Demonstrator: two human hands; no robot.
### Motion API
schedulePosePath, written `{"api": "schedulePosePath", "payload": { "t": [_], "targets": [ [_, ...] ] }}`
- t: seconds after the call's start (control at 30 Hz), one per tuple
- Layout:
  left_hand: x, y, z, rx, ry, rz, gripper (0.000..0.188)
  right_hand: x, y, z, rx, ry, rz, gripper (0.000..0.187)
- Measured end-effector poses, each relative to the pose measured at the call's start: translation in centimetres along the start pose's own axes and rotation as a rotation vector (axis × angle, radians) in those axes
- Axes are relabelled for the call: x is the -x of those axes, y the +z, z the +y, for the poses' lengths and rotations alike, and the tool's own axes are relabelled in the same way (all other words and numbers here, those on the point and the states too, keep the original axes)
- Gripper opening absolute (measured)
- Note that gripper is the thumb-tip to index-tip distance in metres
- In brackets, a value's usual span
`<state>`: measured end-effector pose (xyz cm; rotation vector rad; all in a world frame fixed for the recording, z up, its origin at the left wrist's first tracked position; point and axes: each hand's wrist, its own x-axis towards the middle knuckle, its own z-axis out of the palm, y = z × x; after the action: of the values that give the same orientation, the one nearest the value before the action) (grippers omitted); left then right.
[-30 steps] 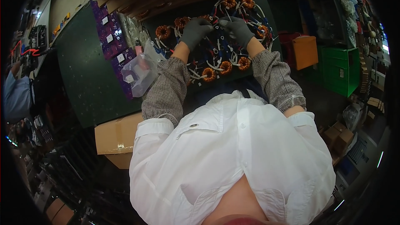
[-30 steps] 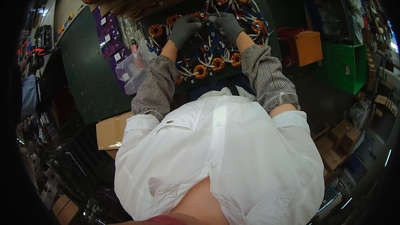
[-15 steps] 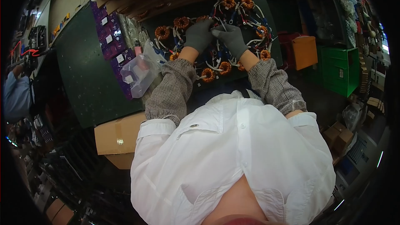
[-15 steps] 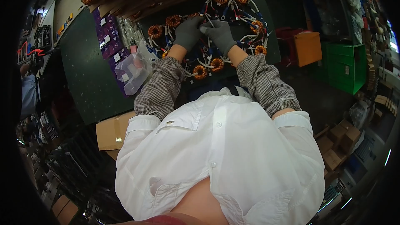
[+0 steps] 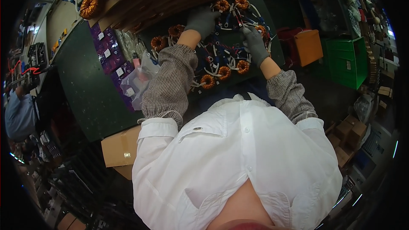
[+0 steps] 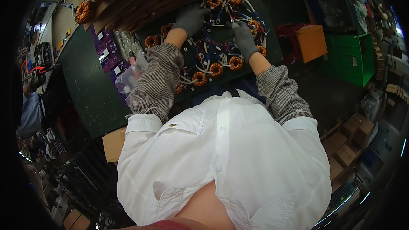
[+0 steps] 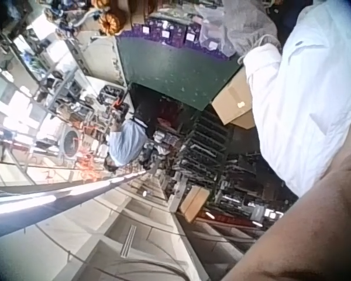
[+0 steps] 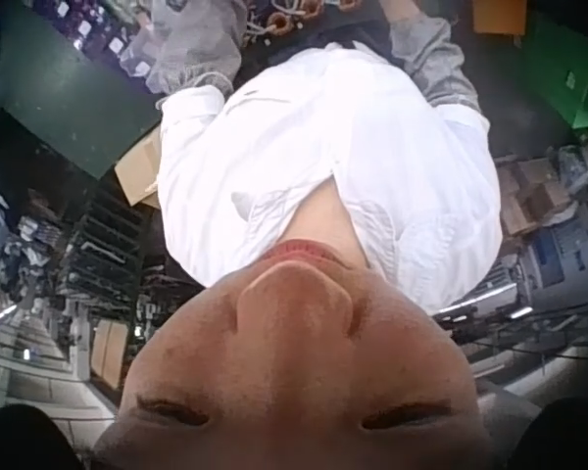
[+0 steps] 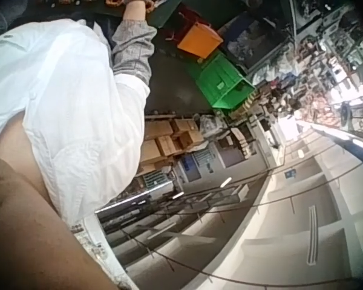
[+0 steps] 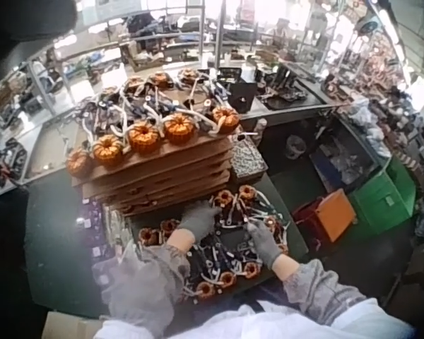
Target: The recorder is assembling and preparing electrical transformer cores by bundling wires and securing them with zip ties on a factory assembly line.
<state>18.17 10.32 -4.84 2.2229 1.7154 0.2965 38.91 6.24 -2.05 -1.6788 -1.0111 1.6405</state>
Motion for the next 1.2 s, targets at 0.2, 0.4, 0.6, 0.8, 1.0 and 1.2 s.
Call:
{"api": "schedulePosePath", "payload": {
  "t": [0.2, 0.4, 0.6, 0.8, 1.0, 1.2],
  "targets": [
    [-4.0, 0.8, 1.5, -0.555, 0.185, -0.221, 0.026, 0.9, -0.9, -0.1, -0.031, -0.081, 0.025, 0.029],
    [-3.8, -2.1, 1.3, 0.057, -0.063, -0.374, 0.035, -0.2, -3.7, 0.8, 0.036, -0.18, 0.176, 0.039],
    [-0.9, 0.3, 1.8, 0.721, -0.31, -0.391, 0.046, -1.5, -3.1, 0.5, 0.151, -0.211, 0.09, 0.036],
    [0.8, 1.0, 1.9, 1.008, -0.289, -0.29, 0.048, -1.3, -1.5, -0.5, 0.231, -0.183, 0.048, 0.029],
    [1.7, 1.7, 3.1, 0.942, -0.317, -0.028, 0.043, -2.6, -0.5, 0.0, 0.284, -0.219, 0.054, 0.027],
    [1.7, 2.4, 3.2, 0.534, -0.213, 0.069, 0.041, -4.5, 1.5, 0.4, 0.364, -0.238, -0.001, 0.028]
  ]
}}
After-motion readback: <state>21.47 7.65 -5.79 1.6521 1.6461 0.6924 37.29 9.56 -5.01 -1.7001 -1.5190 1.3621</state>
